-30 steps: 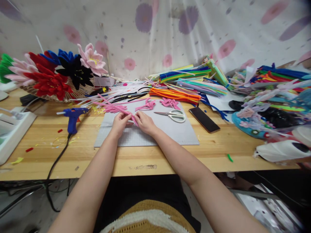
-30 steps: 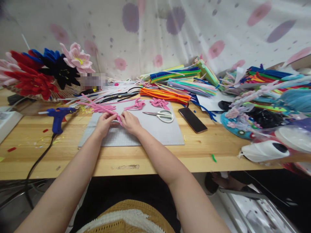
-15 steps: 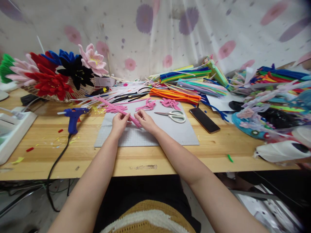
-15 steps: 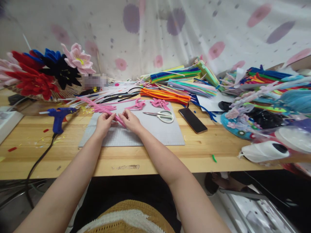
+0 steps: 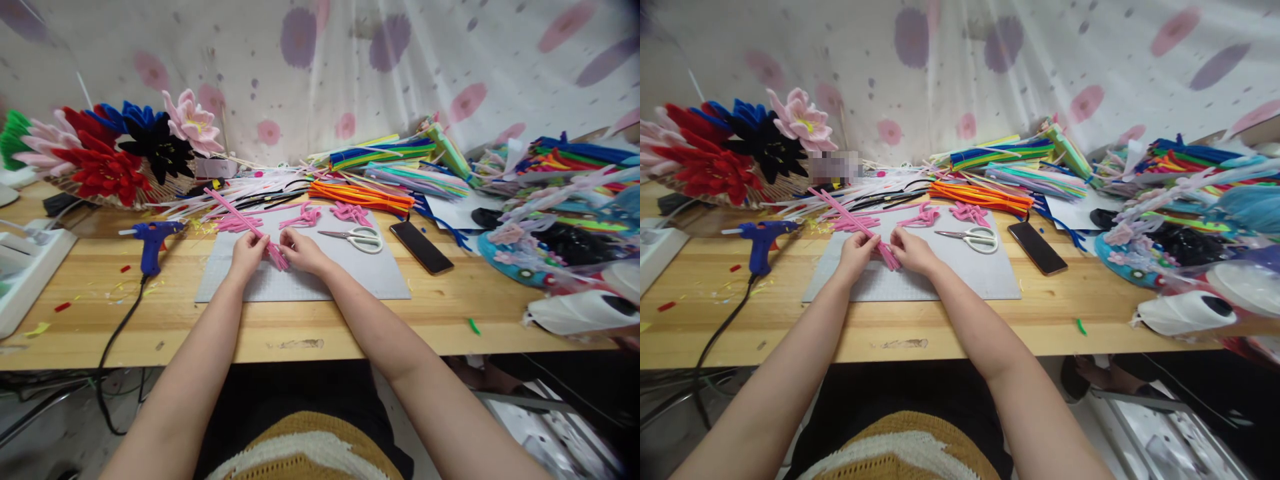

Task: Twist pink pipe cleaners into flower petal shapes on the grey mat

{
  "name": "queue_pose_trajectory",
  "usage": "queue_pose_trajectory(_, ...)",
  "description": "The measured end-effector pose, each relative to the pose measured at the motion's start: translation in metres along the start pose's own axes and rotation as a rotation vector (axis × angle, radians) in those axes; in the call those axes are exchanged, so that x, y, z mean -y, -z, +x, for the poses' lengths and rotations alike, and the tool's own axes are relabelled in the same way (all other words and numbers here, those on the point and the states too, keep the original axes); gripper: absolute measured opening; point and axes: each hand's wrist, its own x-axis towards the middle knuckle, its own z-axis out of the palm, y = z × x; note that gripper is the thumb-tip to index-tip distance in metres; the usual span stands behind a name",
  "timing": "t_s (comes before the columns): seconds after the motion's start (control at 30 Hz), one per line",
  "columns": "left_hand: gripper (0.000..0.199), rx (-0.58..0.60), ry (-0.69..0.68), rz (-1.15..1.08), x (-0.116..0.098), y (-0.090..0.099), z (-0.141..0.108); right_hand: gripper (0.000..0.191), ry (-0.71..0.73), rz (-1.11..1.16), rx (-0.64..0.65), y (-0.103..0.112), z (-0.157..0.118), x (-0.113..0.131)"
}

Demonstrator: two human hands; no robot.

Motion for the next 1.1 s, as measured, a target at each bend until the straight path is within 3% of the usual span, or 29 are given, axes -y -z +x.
queue_pose_trajectory(0.2,0.023,0.008,0.022,-0.031,-0.003,-0.003,-0.002,0.02,-0.027,-0.06,0.066,-0.001,-0.002,0.006)
queue_pose_trajectory(0.37,0.024,-0.003,-0.013,0.11,0.002,-0.002,0.0,0.03,-0.028,-0.158,0.001,0.0,-0.002,0.011)
queue_pose_trajectory(0.5,0.025,-0.025,-0.042,0.197,0.006,-0.001,0.002,0.03,-0.064,-0.075,0.069,-0.002,-0.001,0.01)
queue_pose_trajectory(0.6,0.025,-0.029,-0.001,0.179,0.004,-0.005,0.002,0.029,-0.117,-0.191,0.079,-0.003,0.002,0.011)
queue_pose_trajectory(0.77,0.025,-0.097,0.118,-0.174,-0.01,-0.009,0.004,0.038,-0.142,-0.463,0.117,-0.008,0.005,0.014)
queue_pose_trajectory(0.93,0.025,-0.101,0.216,-0.522,-0.023,-0.007,0.012,0.037,-0.153,-0.391,0.175,-0.01,0.002,0.018)
queue_pose_trajectory(1.1,0.029,-0.273,0.344,-0.735,-0.033,-0.016,0.031,0.039,-0.124,-0.434,0.168,-0.014,0.001,0.034)
